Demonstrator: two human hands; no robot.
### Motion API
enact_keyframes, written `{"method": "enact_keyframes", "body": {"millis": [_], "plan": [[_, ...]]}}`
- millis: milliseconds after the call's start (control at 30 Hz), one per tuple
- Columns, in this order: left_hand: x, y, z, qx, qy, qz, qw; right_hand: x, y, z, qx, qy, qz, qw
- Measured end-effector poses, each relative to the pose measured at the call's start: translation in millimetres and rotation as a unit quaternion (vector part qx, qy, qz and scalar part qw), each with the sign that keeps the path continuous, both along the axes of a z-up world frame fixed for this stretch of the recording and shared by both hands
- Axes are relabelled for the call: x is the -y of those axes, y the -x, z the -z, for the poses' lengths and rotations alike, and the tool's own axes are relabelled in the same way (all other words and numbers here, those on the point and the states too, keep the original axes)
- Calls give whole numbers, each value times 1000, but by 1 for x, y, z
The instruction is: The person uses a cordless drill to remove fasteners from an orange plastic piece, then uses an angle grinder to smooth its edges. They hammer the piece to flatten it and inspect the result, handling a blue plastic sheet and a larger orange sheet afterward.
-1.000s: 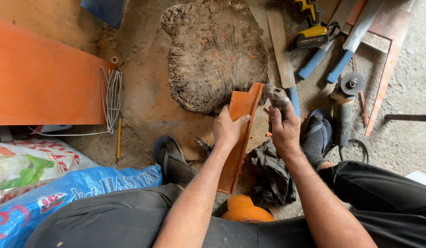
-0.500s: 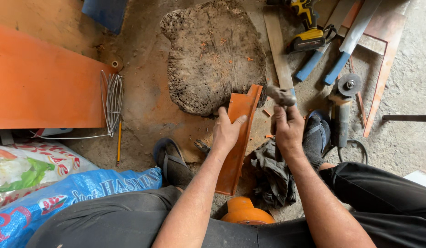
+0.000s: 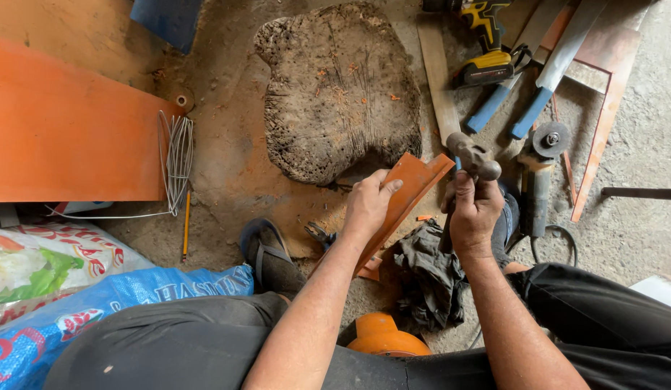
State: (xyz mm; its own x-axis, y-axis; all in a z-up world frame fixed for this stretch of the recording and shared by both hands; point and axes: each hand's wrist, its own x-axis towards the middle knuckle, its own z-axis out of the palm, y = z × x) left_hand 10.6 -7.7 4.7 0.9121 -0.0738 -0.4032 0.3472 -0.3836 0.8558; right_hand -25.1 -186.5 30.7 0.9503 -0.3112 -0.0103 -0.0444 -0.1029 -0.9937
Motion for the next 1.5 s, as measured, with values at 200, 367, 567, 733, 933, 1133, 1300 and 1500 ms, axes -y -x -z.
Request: {"method": "enact_keyframes", "body": {"millis": [200, 367, 567, 733, 933, 1133, 1300, 1500], "plan": [[12, -13, -1, -52, -62, 11, 997, -3, 1, 6, -53, 19, -24, 998], [14, -14, 5, -23, -84, 20, 996, -10, -1, 6, -114, 17, -44, 992], [15, -12, 12, 7, -74, 26, 997, -16, -1, 3, -121, 40, -59, 990], [16, -11, 5, 31, -103, 12, 994, -16, 0, 1, -126, 28, -49, 990], [15, -14, -1, 45, -113, -5, 993, -17, -3, -2, -142, 30, -54, 988], [20, -12, 11, 33, -147, 3, 989, -18, -3, -4, -116, 39, -62, 991], [22, -11, 17, 55, -137, -5, 989, -19, -8, 2, -75, 184, -98, 975], [22, -12, 7, 24, -156, 10, 987, -19, -7, 2, -83, 117, -65, 988]]}}
